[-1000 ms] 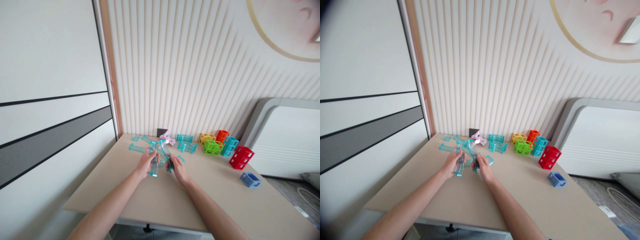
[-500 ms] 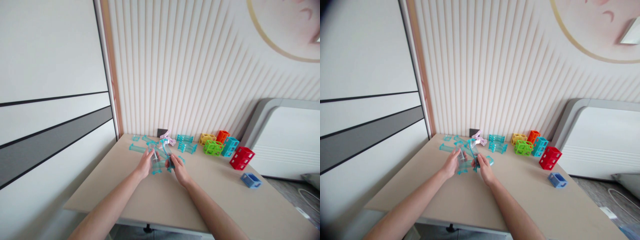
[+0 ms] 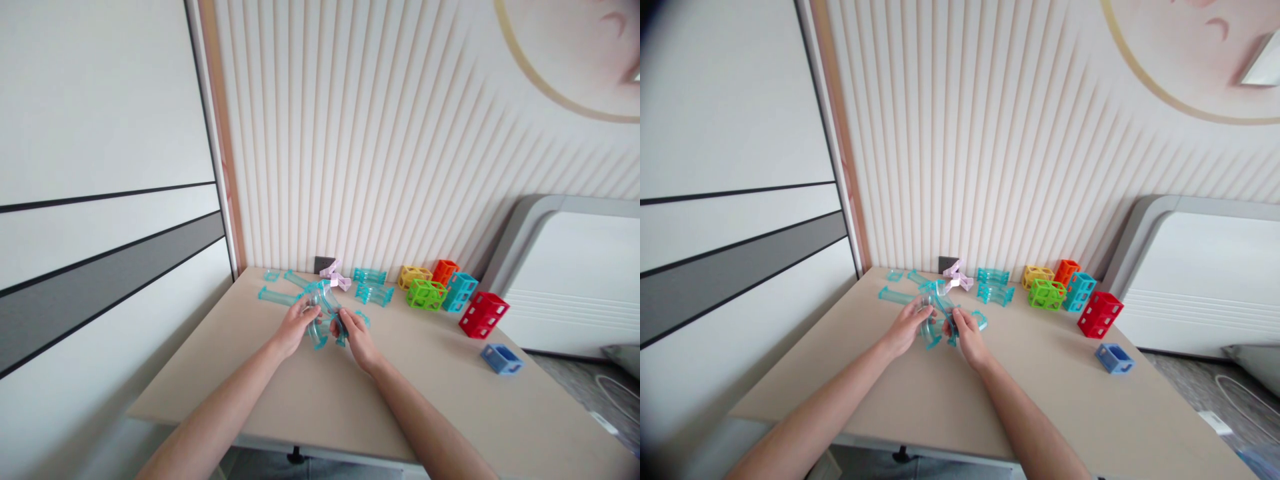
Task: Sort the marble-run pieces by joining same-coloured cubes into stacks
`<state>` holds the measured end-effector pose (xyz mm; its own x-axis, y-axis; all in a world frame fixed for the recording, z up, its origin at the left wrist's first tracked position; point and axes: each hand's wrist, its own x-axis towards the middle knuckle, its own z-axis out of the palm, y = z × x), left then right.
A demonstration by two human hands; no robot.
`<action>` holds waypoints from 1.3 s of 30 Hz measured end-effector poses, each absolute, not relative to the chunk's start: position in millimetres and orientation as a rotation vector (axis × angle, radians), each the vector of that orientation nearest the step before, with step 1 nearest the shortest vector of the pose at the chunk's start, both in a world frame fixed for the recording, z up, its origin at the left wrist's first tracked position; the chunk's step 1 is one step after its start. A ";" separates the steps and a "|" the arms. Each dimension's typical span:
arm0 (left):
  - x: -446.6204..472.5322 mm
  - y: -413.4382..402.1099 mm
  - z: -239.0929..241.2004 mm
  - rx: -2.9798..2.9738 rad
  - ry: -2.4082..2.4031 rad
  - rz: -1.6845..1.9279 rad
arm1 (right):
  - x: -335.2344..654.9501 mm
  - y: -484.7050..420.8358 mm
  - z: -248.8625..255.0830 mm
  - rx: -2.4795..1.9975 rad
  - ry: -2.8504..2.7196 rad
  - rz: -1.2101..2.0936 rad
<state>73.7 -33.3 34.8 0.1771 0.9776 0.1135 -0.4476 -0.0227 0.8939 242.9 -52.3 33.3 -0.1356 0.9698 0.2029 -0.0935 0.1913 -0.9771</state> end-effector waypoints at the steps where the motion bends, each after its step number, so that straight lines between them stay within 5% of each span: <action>1: 73.6 -32.8 33.7 1.023 0.687 1.291 | 242.5 -52.6 33.5 -0.927 -1.337 1.209; 18: 73.4 -35.5 42.5 0.985 0.521 1.246 | 242.1 -48.4 29.0 -0.866 -1.179 1.307; 39: 72.0 -33.3 41.5 0.935 0.653 1.317 | 246.6 -51.3 30.4 -0.958 -1.578 0.940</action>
